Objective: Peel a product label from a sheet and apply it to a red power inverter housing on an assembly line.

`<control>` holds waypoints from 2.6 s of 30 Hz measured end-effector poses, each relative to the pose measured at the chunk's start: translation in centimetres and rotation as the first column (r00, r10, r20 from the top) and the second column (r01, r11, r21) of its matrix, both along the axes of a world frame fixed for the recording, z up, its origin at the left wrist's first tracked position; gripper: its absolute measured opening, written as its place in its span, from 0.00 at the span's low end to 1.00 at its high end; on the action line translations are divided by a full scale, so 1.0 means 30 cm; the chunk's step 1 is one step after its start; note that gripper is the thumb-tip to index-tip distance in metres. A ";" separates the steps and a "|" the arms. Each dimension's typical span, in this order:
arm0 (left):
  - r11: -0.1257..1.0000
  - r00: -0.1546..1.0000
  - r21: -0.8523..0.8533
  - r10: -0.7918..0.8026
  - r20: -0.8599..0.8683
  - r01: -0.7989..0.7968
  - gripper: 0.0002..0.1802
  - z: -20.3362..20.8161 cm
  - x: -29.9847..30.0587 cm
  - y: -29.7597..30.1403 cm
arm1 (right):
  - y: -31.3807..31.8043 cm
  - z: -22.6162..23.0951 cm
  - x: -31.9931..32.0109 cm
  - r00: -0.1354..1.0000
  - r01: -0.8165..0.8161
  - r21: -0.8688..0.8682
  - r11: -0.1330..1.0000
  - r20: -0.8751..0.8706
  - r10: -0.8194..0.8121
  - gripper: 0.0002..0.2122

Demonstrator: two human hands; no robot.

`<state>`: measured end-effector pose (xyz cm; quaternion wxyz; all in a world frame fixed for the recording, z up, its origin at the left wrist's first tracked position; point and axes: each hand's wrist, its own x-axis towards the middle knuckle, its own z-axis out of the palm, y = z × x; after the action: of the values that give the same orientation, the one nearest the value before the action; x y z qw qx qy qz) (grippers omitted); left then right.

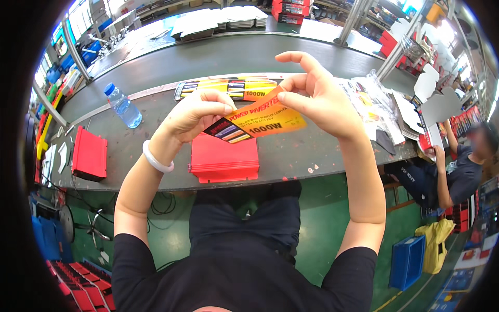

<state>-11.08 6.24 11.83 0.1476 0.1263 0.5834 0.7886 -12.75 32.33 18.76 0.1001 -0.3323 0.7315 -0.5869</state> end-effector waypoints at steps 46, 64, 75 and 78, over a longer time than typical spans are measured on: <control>0.843 0.874 -0.237 0.479 -0.080 -0.483 0.12 -0.087 0.327 -0.463 | 0.220 -0.053 -0.083 0.984 0.128 -0.139 0.982 -0.103 -0.143 0.31; 0.406 0.599 -0.604 0.786 -0.153 -0.686 0.15 -0.260 0.906 -0.604 | 0.142 -0.101 -0.219 0.986 0.013 -0.097 0.995 -0.165 -0.029 0.32; 0.346 0.430 -0.401 0.891 -0.143 -0.849 0.10 -0.272 0.963 -0.541 | 0.104 -0.097 -0.172 0.987 0.017 -0.103 0.995 -0.160 -0.033 0.30; 0.317 0.418 -0.411 0.890 -0.182 -0.855 0.17 -0.315 0.959 -0.542 | 0.103 -0.098 -0.174 0.985 0.015 -0.101 0.995 -0.170 -0.032 0.30</control>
<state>17.70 -10.02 2.38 -0.2532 -0.2755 0.7149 0.5907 -17.98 35.41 15.83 0.0133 -0.3773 0.7113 -0.5929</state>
